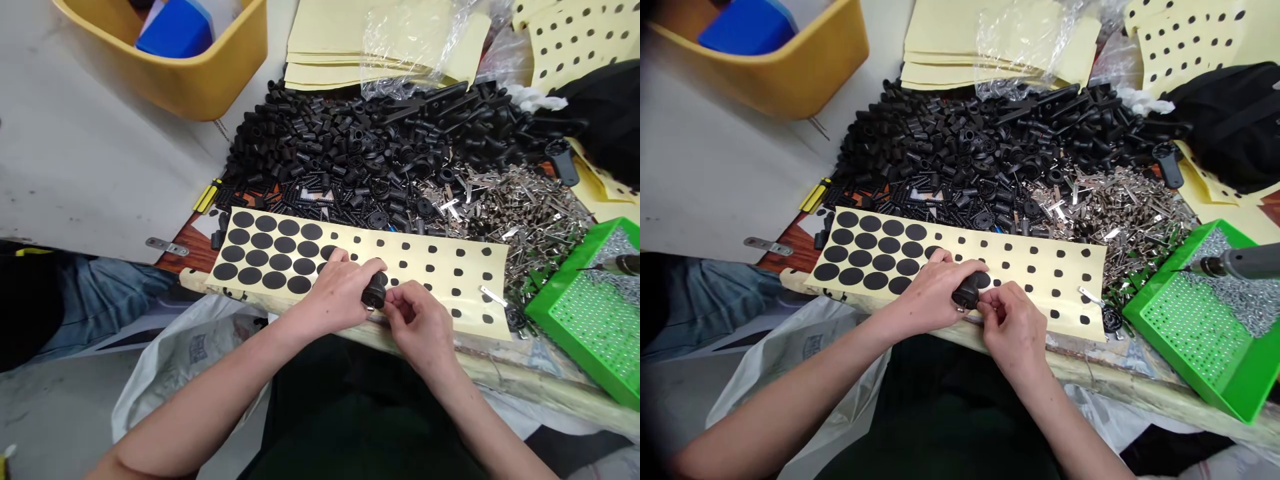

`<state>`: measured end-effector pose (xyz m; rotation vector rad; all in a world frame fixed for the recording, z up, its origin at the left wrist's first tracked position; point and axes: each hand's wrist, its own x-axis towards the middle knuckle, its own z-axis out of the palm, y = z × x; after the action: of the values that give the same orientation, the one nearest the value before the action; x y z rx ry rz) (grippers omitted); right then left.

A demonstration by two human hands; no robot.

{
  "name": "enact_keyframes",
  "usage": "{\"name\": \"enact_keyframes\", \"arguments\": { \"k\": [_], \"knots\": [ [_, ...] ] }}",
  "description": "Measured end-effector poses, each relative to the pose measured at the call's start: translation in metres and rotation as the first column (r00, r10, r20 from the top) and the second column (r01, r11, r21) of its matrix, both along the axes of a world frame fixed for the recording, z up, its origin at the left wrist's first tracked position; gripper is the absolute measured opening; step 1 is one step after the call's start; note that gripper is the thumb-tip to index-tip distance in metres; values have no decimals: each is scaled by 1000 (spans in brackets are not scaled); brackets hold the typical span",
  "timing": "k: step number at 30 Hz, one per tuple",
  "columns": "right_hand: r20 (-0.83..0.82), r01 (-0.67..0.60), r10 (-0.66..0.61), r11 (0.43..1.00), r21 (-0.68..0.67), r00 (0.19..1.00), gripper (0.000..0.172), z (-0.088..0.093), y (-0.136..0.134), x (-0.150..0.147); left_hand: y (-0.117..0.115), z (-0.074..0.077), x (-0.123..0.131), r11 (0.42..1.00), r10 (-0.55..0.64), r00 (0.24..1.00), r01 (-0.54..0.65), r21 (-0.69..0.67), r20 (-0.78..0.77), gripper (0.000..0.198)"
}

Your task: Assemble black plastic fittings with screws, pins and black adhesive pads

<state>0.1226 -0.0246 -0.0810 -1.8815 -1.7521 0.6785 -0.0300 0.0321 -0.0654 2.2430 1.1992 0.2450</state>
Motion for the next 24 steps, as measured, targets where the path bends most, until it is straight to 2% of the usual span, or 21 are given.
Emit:
{"name": "enact_keyframes", "arguments": {
  "k": [6,9,14,17,21,24],
  "knots": [
    [40,-76,75,997,14,996,10,-2,-3,3,-2,0,-5,1000,4,1000,-4,2,-22,46],
    [32,-132,129,988,78,991,15,-4,-5,5,-1,2,-5,998,27,999,-29,-58,-28,47],
    [25,-167,165,972,167,986,17,-7,-8,8,-3,0,-4,998,28,999,-30,-62,-36,51],
    [-18,-185,190,969,161,982,17,-8,-9,8,0,0,-11,989,37,999,-35,-143,17,55],
    [-39,-179,186,973,148,982,18,-8,-9,8,11,6,-19,944,136,972,-68,-323,192,42],
    [-23,-159,164,976,151,986,17,-8,-10,8,18,12,-12,961,151,972,-103,-255,178,35]
  ]
}}
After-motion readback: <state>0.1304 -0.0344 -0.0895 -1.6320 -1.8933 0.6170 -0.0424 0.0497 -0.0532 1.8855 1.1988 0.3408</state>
